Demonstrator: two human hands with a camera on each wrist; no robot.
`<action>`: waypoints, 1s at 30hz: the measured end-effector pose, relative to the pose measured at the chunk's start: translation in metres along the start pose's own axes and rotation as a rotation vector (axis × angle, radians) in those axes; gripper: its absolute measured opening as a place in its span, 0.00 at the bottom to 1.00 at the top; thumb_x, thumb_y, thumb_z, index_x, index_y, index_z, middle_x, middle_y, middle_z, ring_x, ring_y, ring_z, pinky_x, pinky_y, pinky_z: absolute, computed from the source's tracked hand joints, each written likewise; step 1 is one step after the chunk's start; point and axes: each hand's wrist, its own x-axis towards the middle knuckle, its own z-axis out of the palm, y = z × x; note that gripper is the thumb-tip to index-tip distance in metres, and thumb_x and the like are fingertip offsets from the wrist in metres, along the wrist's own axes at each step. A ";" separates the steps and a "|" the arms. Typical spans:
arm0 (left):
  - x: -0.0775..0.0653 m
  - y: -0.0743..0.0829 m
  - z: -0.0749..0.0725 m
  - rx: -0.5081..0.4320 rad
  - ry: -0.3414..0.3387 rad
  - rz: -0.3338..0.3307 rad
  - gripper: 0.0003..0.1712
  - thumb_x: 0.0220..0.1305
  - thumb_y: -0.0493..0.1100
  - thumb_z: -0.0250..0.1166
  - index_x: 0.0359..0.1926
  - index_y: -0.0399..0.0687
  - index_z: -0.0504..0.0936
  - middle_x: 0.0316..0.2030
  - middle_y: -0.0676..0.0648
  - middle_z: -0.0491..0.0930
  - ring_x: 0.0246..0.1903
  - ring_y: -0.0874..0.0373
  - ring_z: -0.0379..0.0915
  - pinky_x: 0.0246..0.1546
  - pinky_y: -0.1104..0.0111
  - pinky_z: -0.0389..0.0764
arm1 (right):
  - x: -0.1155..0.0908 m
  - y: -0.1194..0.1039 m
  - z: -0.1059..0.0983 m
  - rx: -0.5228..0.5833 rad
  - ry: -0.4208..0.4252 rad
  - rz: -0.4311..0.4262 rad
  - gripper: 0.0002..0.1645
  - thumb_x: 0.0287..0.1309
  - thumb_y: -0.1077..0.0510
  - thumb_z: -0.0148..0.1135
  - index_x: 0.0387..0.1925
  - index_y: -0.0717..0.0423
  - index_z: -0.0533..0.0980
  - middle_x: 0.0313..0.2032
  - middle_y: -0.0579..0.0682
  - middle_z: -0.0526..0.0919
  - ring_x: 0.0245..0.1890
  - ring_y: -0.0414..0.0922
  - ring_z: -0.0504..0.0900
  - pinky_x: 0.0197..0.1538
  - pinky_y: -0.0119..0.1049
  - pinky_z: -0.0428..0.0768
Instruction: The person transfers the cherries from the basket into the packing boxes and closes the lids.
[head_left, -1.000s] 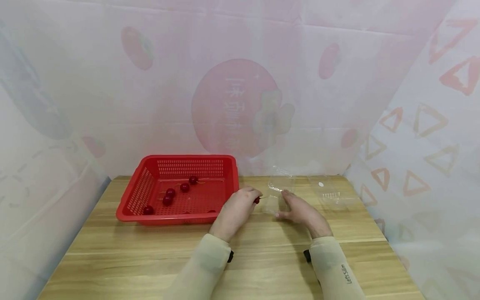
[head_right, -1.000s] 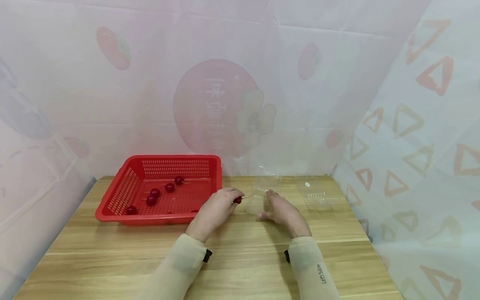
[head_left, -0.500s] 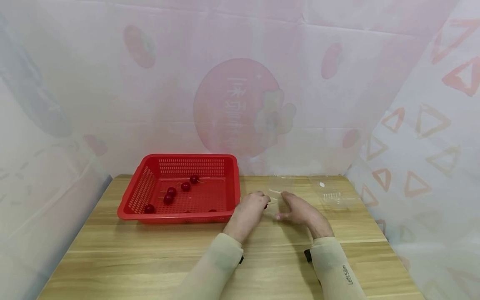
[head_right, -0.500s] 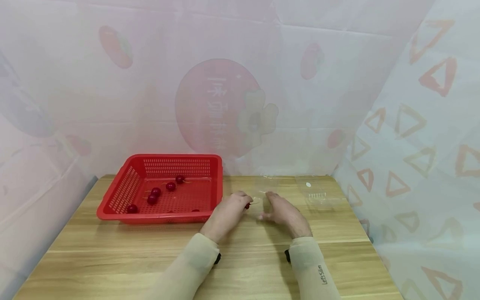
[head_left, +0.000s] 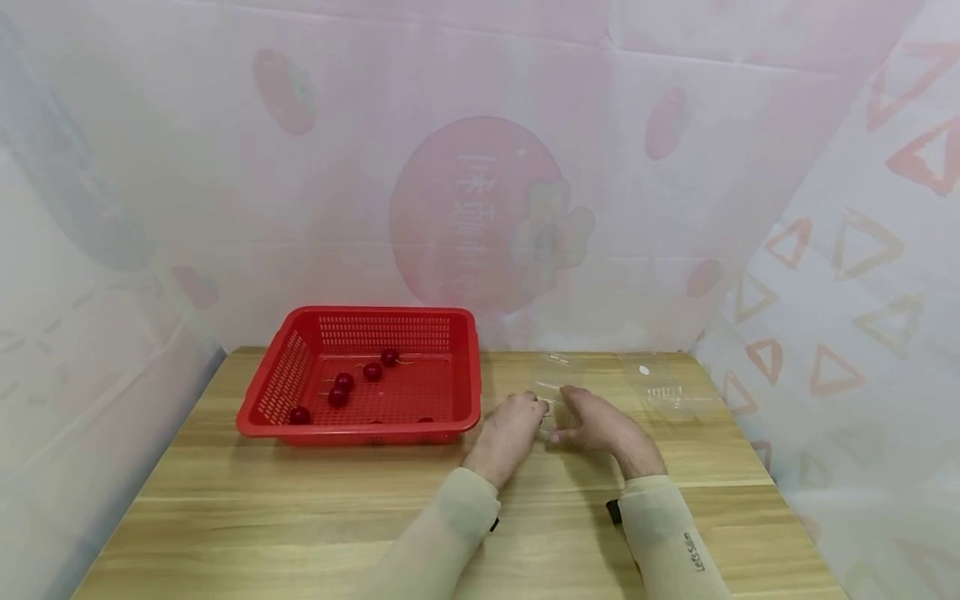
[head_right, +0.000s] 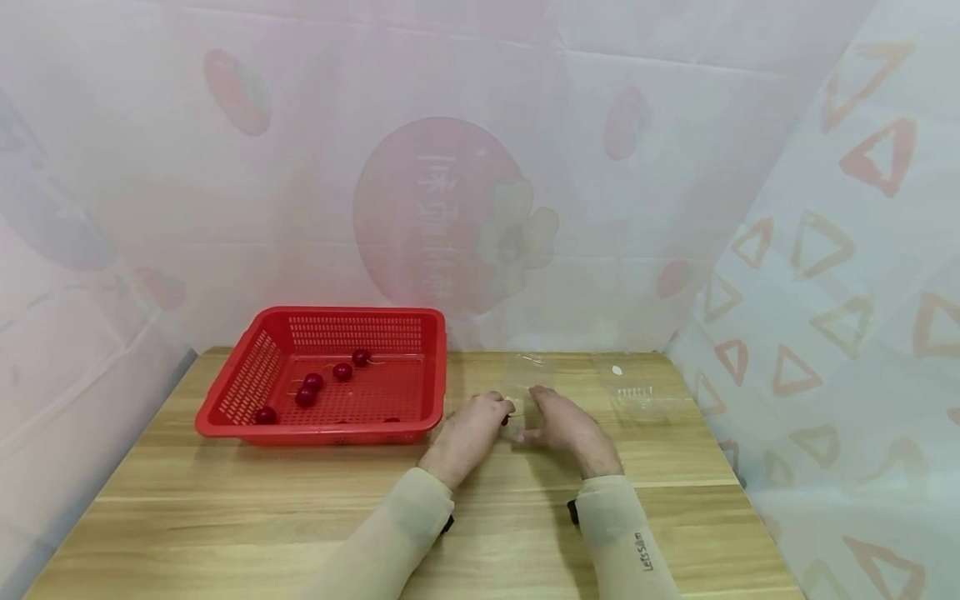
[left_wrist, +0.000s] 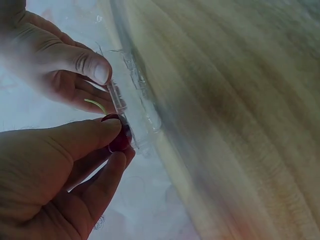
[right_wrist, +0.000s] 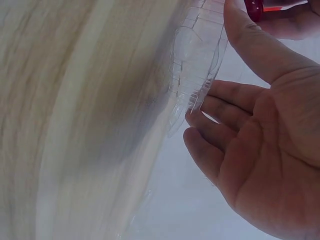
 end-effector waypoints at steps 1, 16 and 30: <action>0.001 -0.002 0.005 -0.007 0.002 -0.002 0.12 0.75 0.32 0.73 0.47 0.56 0.96 0.41 0.50 0.91 0.39 0.52 0.92 0.32 0.54 0.93 | 0.000 0.001 0.000 0.001 -0.001 -0.005 0.62 0.71 0.52 0.85 0.89 0.75 0.60 0.88 0.77 0.63 0.90 0.75 0.63 0.93 0.71 0.61; -0.004 0.004 -0.005 0.019 -0.019 0.008 0.12 0.72 0.32 0.75 0.45 0.56 0.97 0.42 0.50 0.92 0.40 0.54 0.91 0.32 0.54 0.93 | 0.000 0.008 -0.005 -0.038 -0.024 -0.102 0.63 0.71 0.51 0.85 0.87 0.79 0.59 0.90 0.77 0.60 0.91 0.78 0.59 0.93 0.73 0.61; -0.019 0.020 -0.067 0.053 -0.100 -0.003 0.11 0.78 0.33 0.74 0.50 0.51 0.97 0.46 0.49 0.94 0.46 0.55 0.93 0.51 0.65 0.96 | 0.005 0.012 -0.002 -0.136 0.059 -0.131 0.57 0.65 0.46 0.91 0.83 0.71 0.73 0.78 0.70 0.78 0.80 0.72 0.76 0.83 0.69 0.78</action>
